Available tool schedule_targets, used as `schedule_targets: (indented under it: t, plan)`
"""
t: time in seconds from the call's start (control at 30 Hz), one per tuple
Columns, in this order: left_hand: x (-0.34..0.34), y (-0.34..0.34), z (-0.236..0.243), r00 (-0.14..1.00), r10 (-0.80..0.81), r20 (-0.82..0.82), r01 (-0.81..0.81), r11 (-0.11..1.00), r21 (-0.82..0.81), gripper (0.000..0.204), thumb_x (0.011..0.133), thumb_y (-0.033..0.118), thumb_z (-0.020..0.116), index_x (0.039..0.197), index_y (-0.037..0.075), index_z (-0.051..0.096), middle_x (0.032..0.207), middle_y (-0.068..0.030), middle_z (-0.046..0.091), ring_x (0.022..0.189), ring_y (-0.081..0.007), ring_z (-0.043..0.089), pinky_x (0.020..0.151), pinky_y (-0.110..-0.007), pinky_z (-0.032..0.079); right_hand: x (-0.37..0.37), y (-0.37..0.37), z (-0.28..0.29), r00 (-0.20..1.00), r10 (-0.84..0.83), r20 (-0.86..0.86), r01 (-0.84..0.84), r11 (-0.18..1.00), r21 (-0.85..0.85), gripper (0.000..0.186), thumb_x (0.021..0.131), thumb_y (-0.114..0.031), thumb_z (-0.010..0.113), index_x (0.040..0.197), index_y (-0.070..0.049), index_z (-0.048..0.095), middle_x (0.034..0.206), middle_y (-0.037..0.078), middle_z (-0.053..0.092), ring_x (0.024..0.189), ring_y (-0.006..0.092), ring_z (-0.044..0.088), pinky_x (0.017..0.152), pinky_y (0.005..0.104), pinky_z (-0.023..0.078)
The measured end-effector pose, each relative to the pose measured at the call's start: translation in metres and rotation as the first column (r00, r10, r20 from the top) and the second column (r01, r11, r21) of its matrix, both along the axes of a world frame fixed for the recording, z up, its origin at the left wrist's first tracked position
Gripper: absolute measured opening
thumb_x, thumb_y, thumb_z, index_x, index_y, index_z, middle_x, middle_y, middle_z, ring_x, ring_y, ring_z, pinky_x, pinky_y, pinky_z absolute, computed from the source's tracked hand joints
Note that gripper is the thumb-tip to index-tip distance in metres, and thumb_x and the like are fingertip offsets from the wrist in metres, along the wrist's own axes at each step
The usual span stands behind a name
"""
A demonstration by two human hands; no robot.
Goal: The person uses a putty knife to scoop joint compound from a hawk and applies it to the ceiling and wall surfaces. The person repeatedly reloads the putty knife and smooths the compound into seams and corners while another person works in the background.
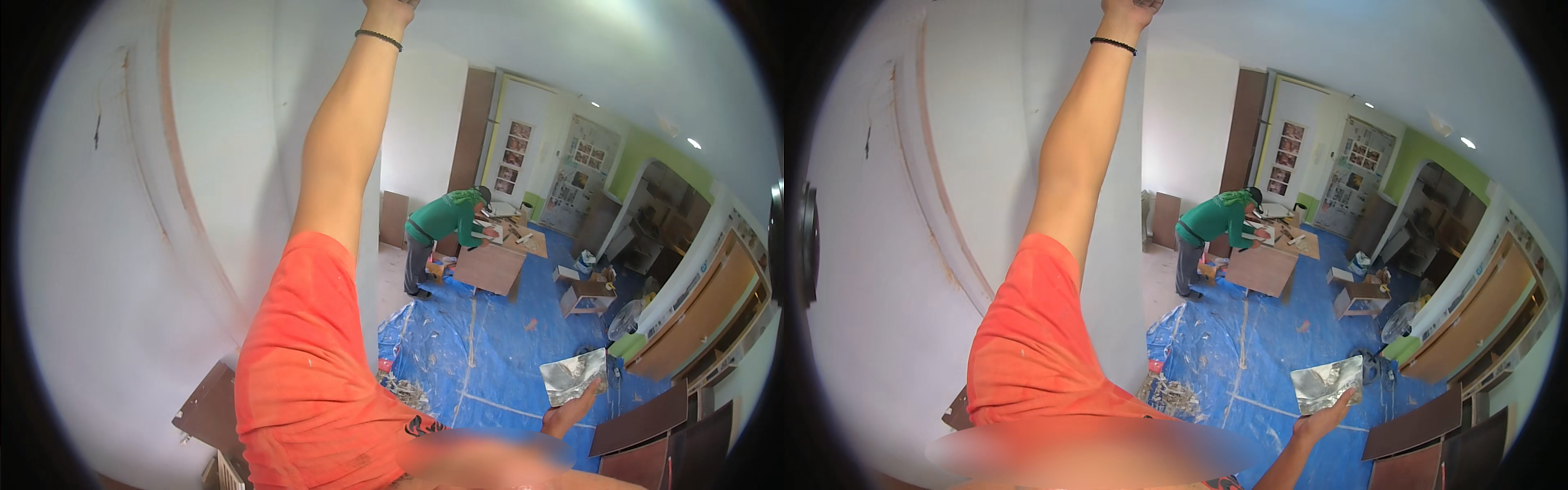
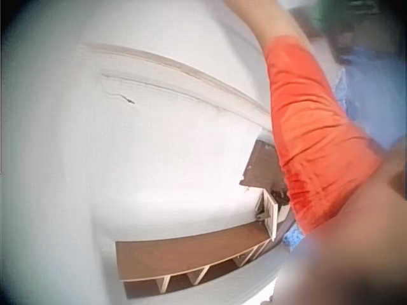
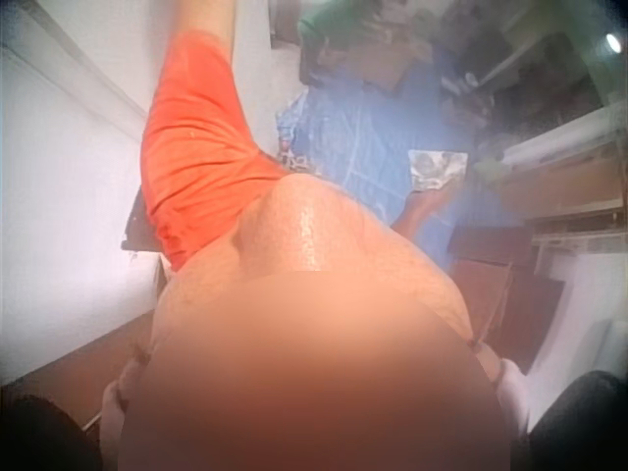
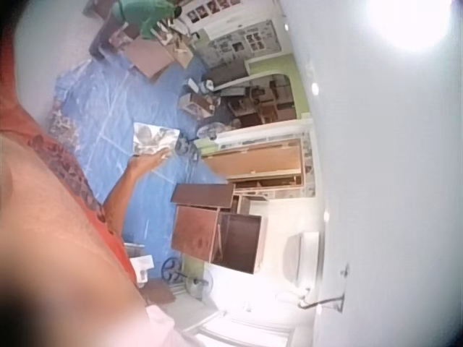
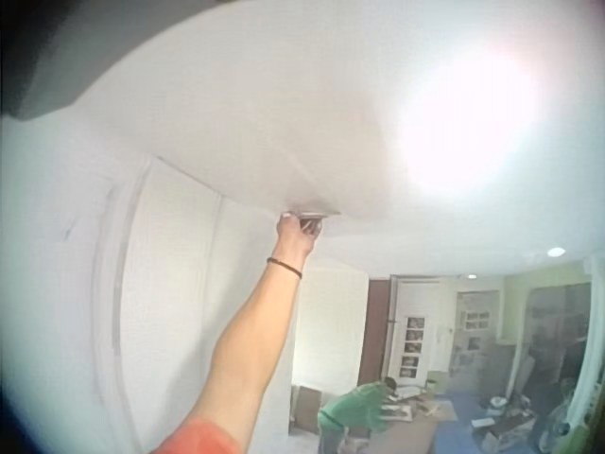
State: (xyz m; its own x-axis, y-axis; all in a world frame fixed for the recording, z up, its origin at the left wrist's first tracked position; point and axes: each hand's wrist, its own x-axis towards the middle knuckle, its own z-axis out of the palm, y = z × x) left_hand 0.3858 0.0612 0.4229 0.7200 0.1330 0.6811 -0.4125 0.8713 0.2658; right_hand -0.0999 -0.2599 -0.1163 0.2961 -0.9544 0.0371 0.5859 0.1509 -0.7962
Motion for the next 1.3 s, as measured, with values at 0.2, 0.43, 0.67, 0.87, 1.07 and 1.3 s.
schedule_targets:
  t: [0.2, 0.43, 0.67, 0.87, 1.07, 1.3]
  plan:
    - [-0.113, 0.059, -0.008, 0.986, 0.007, 0.169, -0.005, 1.0, -0.014, 0.027, 0.105, 0.025, 0.04, 0.113, 0.007, 0.059, 0.1, -0.0132, 0.069, 0.088, -0.0291, 0.067, 0.074, -0.044, 0.052, -0.01, 0.0, 0.002, 0.994, 0.11, 0.0, -0.11, 0.994, -0.019, 0.068, 0.105, -0.046, 0.053, 0.148, 0.004, 0.036, 0.145, 0.02, 0.048, 0.13, 0.0314, 0.057, 0.102, 0.0414, 0.055]
    - [-0.262, 0.132, 0.008, 0.962, 0.214, 0.167, -0.212, 0.977, -0.035, 0.02, 0.1, 0.019, 0.046, 0.106, 0.002, 0.056, 0.094, -0.0144, 0.065, 0.083, -0.0293, 0.066, 0.075, -0.043, 0.051, -0.019, -0.007, 0.003, 0.97, 0.244, 0.019, -0.242, 0.968, -0.06, 0.067, 0.106, -0.045, 0.052, 0.148, 0.004, 0.036, 0.145, 0.02, 0.049, 0.129, 0.031, 0.057, 0.101, 0.042, 0.056]
    - [-0.44, 0.142, -0.032, 0.834, 0.476, 0.279, -0.446, 0.879, -0.167, 0.014, 0.098, 0.009, 0.051, 0.107, -0.001, 0.054, 0.099, -0.0156, 0.059, 0.088, -0.0294, 0.062, 0.085, -0.043, 0.05, -0.024, 0.007, 0.022, 0.899, 0.432, 0.067, -0.429, 0.901, -0.056, 0.063, 0.106, -0.042, 0.052, 0.148, 0.002, 0.039, 0.144, 0.019, 0.05, 0.128, 0.03, 0.058, 0.102, 0.042, 0.055]
    - [-0.42, 0.032, -0.219, 0.85, 0.414, 0.325, -0.473, 0.872, 0.126, 0.029, 0.095, -0.001, 0.056, 0.123, 0.003, 0.058, 0.124, -0.0156, 0.058, 0.11, -0.0299, 0.06, 0.097, -0.042, 0.048, -0.038, 0.01, 0.035, 0.734, 0.61, 0.299, -0.661, 0.743, 0.105, 0.051, 0.106, -0.035, 0.053, 0.143, 0.0, 0.048, 0.136, 0.014, 0.059, 0.121, 0.0277, 0.063, 0.1, 0.0425, 0.056]
    - [-0.441, -0.094, -0.396, 0.698, -0.221, 0.681, -0.46, 0.59, 0.663, 0.057, 0.092, -0.004, 0.063, 0.146, 0.013, 0.057, 0.154, -0.0164, 0.049, 0.14, -0.0353, 0.049, 0.118, -0.05, 0.035, -0.033, 0.043, 0.059, 0.515, 0.729, 0.452, -0.848, 0.511, 0.142, 0.036, 0.107, -0.029, 0.047, 0.133, -0.005, 0.056, 0.127, 0.012, 0.066, 0.114, 0.0259, 0.066, 0.098, 0.0415, 0.055]
    - [-0.452, -0.114, -0.437, 0.579, -0.403, 0.709, -0.606, 0.369, 0.705, 0.052, 0.092, 0.003, 0.062, 0.142, 0.017, 0.061, 0.155, -0.0147, 0.048, 0.145, -0.0371, 0.042, 0.122, -0.057, 0.026, -0.075, 0.02, 0.056, 0.58, 0.663, 0.473, -0.807, 0.547, 0.223, 0.036, 0.105, -0.031, 0.053, 0.129, -0.005, 0.06, 0.122, 0.011, 0.069, 0.107, 0.0235, 0.07, 0.096, 0.041, 0.056]
